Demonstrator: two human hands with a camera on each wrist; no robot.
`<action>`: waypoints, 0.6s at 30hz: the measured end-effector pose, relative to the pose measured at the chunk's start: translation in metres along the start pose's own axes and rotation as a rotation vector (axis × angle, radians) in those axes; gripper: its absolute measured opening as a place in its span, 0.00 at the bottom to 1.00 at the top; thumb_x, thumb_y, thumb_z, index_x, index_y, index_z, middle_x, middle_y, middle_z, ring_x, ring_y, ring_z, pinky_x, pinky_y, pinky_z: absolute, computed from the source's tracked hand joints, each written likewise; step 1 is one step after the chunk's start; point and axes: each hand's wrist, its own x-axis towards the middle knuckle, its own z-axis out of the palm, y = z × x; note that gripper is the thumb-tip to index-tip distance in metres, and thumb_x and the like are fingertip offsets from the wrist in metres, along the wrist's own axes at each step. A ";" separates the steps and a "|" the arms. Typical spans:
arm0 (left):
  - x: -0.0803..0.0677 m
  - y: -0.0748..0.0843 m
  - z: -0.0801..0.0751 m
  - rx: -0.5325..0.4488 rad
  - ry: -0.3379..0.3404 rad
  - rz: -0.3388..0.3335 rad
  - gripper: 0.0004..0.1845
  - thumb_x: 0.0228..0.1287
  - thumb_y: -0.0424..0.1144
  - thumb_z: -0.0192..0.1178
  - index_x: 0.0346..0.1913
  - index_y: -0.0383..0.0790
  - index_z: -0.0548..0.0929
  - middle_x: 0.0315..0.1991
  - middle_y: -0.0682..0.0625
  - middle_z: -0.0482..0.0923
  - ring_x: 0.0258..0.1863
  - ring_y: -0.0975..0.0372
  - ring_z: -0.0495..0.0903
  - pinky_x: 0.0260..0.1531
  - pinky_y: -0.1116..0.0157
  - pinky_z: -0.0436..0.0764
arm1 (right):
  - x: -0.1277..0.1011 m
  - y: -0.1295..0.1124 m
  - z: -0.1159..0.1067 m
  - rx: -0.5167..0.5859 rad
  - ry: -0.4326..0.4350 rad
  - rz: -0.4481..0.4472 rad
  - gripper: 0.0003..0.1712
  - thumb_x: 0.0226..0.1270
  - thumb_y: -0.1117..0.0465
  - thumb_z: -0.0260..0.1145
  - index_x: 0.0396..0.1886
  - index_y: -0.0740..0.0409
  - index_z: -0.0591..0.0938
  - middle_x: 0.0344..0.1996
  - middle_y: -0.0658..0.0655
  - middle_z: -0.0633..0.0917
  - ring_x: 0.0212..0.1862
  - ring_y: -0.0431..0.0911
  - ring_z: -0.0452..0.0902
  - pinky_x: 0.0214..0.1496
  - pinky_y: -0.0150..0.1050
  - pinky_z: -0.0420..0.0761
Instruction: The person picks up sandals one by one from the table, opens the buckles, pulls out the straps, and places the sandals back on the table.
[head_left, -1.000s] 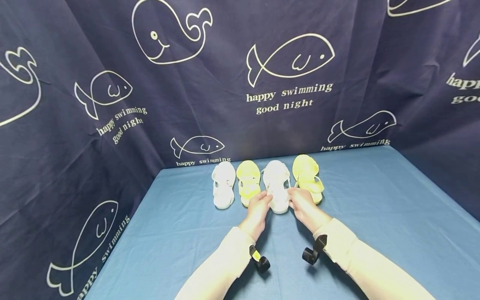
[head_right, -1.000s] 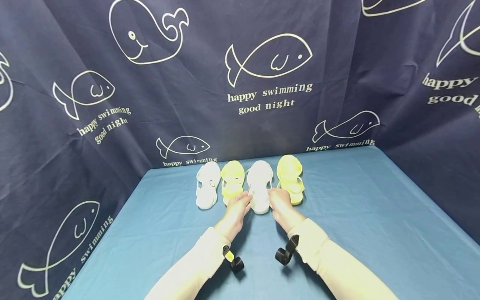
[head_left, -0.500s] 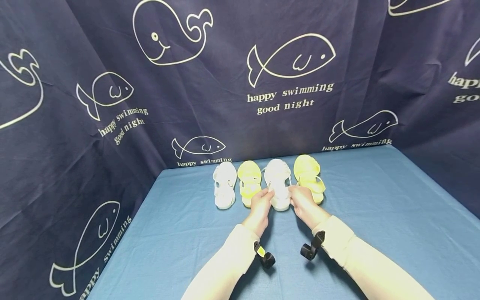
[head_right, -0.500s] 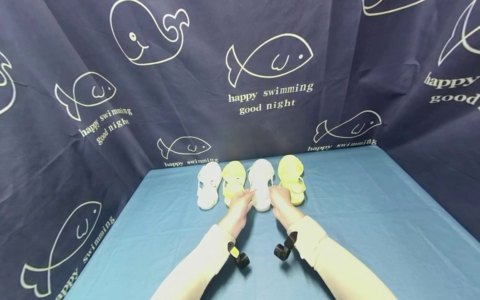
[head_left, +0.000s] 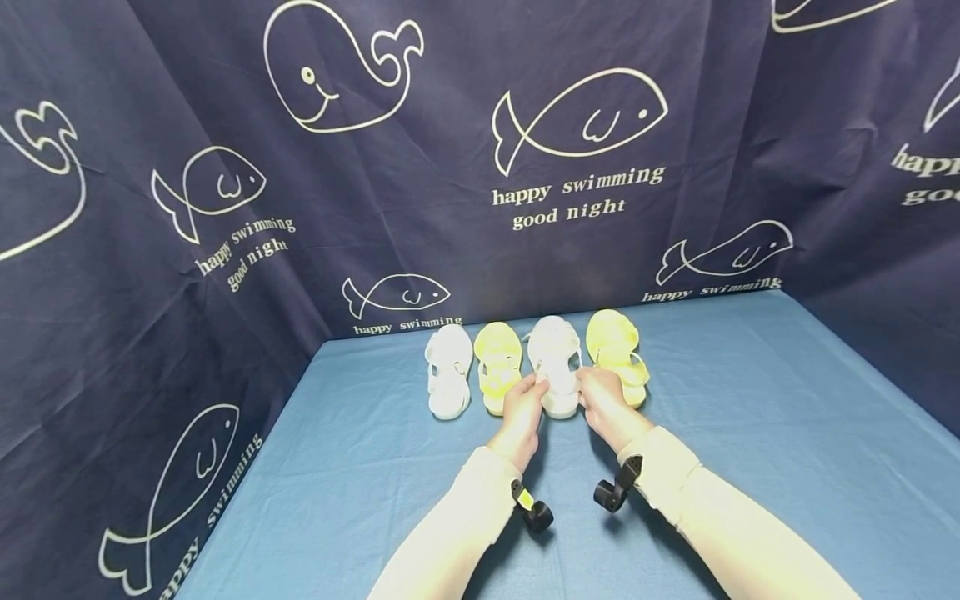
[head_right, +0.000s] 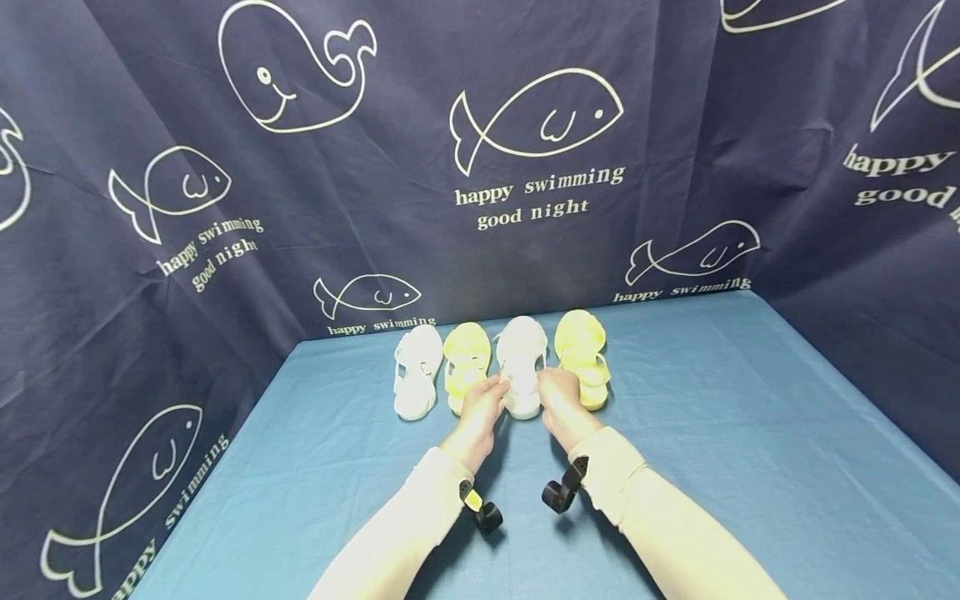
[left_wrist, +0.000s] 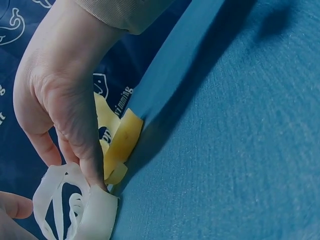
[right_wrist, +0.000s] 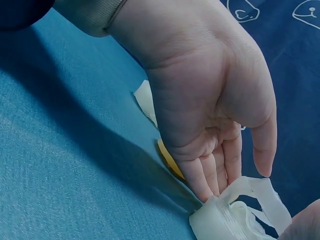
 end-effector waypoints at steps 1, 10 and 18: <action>0.000 0.000 0.000 -0.002 0.000 -0.004 0.22 0.66 0.34 0.55 0.60 0.24 0.74 0.59 0.34 0.76 0.64 0.47 0.71 0.68 0.52 0.67 | 0.001 0.000 0.000 0.004 -0.001 0.000 0.05 0.63 0.73 0.52 0.33 0.63 0.74 0.23 0.48 0.71 0.22 0.36 0.66 0.25 0.27 0.70; -0.001 0.005 -0.003 0.011 0.020 -0.034 0.27 0.66 0.36 0.56 0.64 0.22 0.68 0.64 0.31 0.69 0.68 0.44 0.66 0.70 0.51 0.63 | 0.001 -0.001 0.000 0.002 0.004 0.005 0.04 0.61 0.72 0.54 0.29 0.60 0.73 0.23 0.47 0.71 0.27 0.39 0.68 0.32 0.29 0.74; -0.001 0.018 -0.008 0.067 0.011 0.001 0.30 0.65 0.36 0.58 0.67 0.25 0.66 0.67 0.31 0.66 0.69 0.45 0.64 0.70 0.53 0.64 | -0.002 -0.007 0.004 0.008 0.040 -0.048 0.12 0.60 0.72 0.56 0.20 0.54 0.73 0.15 0.44 0.68 0.19 0.38 0.61 0.26 0.29 0.68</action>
